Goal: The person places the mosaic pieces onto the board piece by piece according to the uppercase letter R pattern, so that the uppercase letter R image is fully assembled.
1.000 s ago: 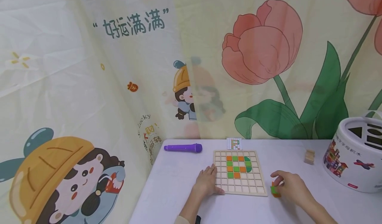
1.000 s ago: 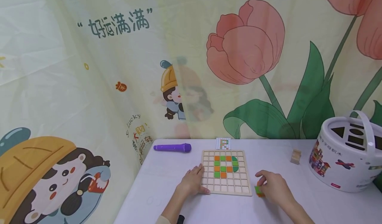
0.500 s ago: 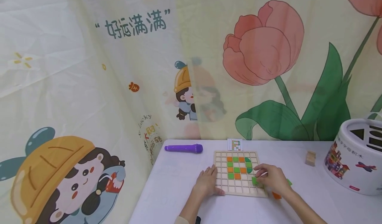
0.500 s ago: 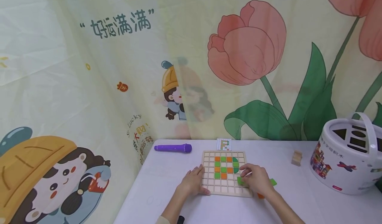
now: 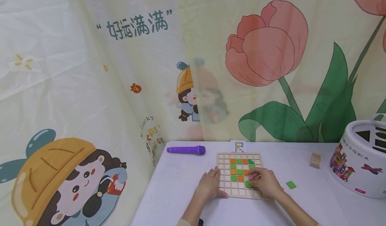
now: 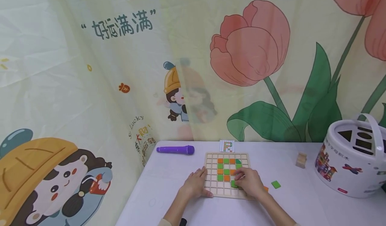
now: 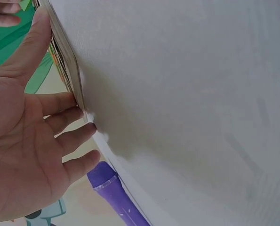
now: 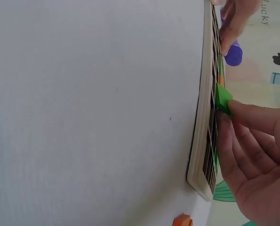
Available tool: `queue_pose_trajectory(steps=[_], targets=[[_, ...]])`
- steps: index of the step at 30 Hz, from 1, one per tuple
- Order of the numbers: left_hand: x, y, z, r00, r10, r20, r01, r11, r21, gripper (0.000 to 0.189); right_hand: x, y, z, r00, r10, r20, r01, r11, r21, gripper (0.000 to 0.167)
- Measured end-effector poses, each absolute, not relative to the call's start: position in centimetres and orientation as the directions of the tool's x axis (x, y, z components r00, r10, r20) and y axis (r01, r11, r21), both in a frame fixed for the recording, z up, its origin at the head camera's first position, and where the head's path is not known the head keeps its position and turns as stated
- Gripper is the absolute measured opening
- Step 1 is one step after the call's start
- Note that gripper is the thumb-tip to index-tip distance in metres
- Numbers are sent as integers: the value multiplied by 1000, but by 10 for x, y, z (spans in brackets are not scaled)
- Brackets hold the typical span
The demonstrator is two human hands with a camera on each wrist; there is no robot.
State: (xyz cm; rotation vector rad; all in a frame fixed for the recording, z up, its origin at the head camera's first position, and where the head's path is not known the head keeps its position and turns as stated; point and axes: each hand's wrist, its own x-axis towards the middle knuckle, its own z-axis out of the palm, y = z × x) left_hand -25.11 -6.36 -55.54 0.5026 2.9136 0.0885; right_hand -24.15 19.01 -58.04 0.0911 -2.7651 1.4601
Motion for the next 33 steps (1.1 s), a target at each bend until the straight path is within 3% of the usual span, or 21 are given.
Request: queue_pose_trajectory(steps=[6,12,23,33], targets=[[-250,-62,-557,-924,343,-169,332,939,93,112,-241,188,-586,-997,-43,71,-82,631,-771,22],[-250,-63,-557,-925,344,-163,333,939,92,113,-242,188,-588,-992,-72,103,-125,666,-735,23],[-249,-62,-555,-922,348,-168,336,937,96,112,-228,217,-567,-985,-52,167,-156,688,-708,21],[-251,-64,-558,-924,350,-156,338,936,96,112,-212,251,-557,-993,-39,113,-105,729,-676,22]])
